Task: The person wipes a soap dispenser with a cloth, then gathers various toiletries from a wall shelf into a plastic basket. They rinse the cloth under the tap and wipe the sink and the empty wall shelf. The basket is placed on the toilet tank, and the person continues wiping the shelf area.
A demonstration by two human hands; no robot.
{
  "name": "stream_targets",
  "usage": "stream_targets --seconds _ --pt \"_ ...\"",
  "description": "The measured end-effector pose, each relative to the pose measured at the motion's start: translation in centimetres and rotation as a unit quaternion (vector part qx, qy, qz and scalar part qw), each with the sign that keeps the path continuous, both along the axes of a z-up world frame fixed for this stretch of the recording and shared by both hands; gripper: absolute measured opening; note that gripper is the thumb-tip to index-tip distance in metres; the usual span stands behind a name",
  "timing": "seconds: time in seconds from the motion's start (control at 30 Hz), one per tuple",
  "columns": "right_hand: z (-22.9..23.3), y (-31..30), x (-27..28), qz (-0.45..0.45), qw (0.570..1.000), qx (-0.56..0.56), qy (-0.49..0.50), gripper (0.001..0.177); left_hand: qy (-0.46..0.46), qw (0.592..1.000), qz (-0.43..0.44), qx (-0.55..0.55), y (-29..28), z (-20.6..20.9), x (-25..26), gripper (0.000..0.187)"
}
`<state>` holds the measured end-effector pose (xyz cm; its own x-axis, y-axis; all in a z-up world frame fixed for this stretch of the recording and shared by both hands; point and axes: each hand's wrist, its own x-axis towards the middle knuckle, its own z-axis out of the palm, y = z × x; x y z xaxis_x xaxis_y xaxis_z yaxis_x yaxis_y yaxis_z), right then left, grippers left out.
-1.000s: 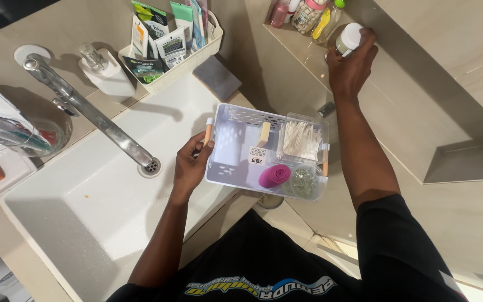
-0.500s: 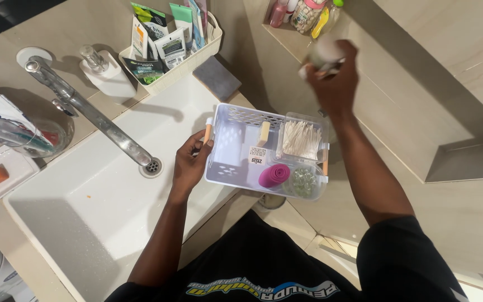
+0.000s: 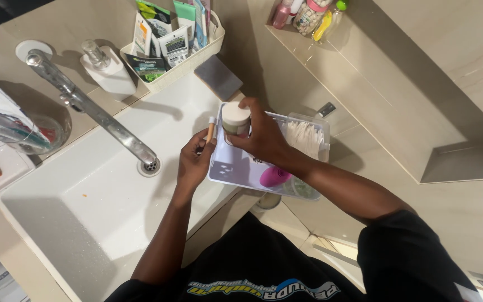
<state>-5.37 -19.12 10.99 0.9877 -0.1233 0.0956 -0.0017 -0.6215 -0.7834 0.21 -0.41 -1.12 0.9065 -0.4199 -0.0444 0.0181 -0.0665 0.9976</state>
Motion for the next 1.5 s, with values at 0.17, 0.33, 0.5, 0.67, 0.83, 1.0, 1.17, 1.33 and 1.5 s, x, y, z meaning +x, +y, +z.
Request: stream_targets --seconds 0.17,0.33,0.5,0.67,0.83,1.0,1.17,1.33,1.5 --pt "-3.0 -0.1 1.2 0.041 0.996 -0.083 0.005 0.069 -0.017 1.000 -0.001 -0.013 0.2 0.4 0.0 0.044" --pt "-5.3 -0.3 2.2 0.054 0.986 -0.158 0.012 0.076 -0.006 1.000 -0.008 -0.010 0.6 1.4 0.0 0.044" --pt "-5.1 0.3 2.4 0.047 0.982 -0.175 0.048 0.084 -0.002 1.000 -0.010 -0.009 0.8 2.0 -0.1 0.045" --pt "-3.0 1.2 2.7 0.056 0.968 -0.235 0.064 0.095 -0.010 1.000 -0.011 -0.004 0.8 1.7 0.0 0.044" --pt "-2.6 1.7 3.3 0.064 0.953 -0.292 0.053 0.088 -0.004 1.000 -0.008 0.009 0.6 1.6 -0.1 0.045" --pt "-2.8 1.5 3.5 0.076 0.939 -0.332 0.051 0.089 0.005 1.000 -0.008 0.029 0.6 1.9 0.0 0.045" --pt "-3.0 0.7 3.1 0.092 0.931 -0.348 0.058 0.090 -0.007 1.000 -0.012 0.018 0.9 1.9 0.2 0.045" --pt "-3.8 -1.1 2.5 0.118 0.914 -0.386 0.044 0.080 -0.005 1.000 -0.012 0.016 1.0 2.0 0.0 0.046" --pt "-4.4 -2.3 1.9 0.120 0.860 -0.496 0.024 0.056 -0.002 1.000 -0.008 0.013 0.9 1.6 0.1 0.046"
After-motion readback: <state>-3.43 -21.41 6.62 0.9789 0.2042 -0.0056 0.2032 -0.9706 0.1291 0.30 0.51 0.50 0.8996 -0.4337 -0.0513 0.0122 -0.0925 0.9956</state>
